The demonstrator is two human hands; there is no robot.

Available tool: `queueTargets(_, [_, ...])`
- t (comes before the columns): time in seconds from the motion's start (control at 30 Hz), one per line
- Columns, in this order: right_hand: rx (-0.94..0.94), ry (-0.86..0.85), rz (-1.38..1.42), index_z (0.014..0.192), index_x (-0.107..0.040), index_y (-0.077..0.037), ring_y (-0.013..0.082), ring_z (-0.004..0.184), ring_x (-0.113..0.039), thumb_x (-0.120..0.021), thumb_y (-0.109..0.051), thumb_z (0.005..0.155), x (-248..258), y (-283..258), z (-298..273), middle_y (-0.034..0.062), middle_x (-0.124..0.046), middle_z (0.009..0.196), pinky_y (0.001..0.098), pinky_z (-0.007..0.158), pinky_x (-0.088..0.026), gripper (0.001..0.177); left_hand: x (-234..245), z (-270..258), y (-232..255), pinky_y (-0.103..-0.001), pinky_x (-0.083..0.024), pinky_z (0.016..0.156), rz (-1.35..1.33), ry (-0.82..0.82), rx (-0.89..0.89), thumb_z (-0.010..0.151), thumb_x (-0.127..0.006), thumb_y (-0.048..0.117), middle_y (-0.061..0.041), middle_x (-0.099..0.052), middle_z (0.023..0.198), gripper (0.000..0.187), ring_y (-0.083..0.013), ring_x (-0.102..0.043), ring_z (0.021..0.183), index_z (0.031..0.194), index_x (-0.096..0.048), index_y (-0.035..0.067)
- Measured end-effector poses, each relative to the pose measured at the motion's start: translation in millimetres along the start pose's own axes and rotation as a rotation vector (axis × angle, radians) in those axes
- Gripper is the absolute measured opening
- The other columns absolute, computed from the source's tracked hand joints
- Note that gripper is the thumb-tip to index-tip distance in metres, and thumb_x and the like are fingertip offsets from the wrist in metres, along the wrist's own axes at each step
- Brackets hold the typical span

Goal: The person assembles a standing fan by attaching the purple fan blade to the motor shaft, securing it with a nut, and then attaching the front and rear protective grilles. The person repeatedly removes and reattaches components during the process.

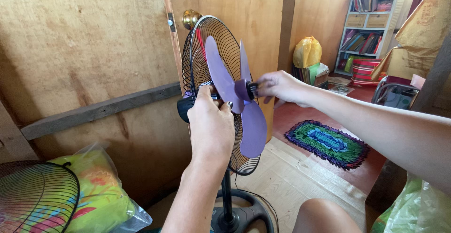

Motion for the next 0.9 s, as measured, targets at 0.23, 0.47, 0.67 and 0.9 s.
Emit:
queueTargets(0.23, [-0.217,0.042,0.001,0.134,-0.06,-0.008,0.0222,0.093,-0.071,-0.057,-0.041,0.098,-1,-1,-14,0.011,-0.072,0.116,0.0427,0.075,-0.063,0.048,0,2,-5,-0.038,-0.059,0.075,-0.028,0.025,-0.029,0.09,-0.064,0.003,-0.018,-0.077,0.089,0.033,-0.0273,-0.078,0.081,0.123,-0.059,0.0])
queueTargets(0.47, [-0.077,0.033,0.026,0.131,-0.067,-0.002,0.0197,0.093,-0.072,-0.067,-0.025,0.091,-2,-13,-12,0.0119,-0.075,0.113,0.043,0.074,-0.064,0.046,0,3,-4,-0.038,-0.059,0.074,-0.039,0.033,-0.061,0.09,-0.065,0.003,-0.017,-0.078,0.088,0.033,-0.0267,-0.078,0.081,0.122,-0.06,0.001])
queueTargets(0.67, [-0.161,0.021,0.059,0.133,-0.059,-0.007,0.0219,0.095,-0.071,-0.055,-0.038,0.1,-11,-9,-18,0.0086,-0.069,0.118,0.0438,0.071,-0.065,0.045,0,1,-6,-0.038,-0.059,0.073,-0.031,0.017,-0.046,0.09,-0.065,0.004,-0.017,-0.078,0.086,0.029,-0.0279,-0.079,0.079,0.118,-0.061,0.001])
queueTargets(0.9, [0.074,0.098,0.15,0.122,-0.064,-0.006,0.0185,0.099,-0.072,-0.07,-0.016,0.084,-9,-26,-14,0.0091,-0.069,0.108,0.0424,0.073,-0.069,0.04,0,1,-3,-0.038,-0.06,0.075,-0.031,0.034,-0.067,0.09,-0.065,0.004,-0.017,-0.078,0.09,0.026,-0.0277,-0.078,0.084,0.116,-0.063,0.0])
Point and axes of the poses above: each hand's wrist, its own z-axis towards the middle knuckle, its own x-axis out of the back of the hand, y = z × x, the point moved 9 cm from there along z, towards the middle knuckle
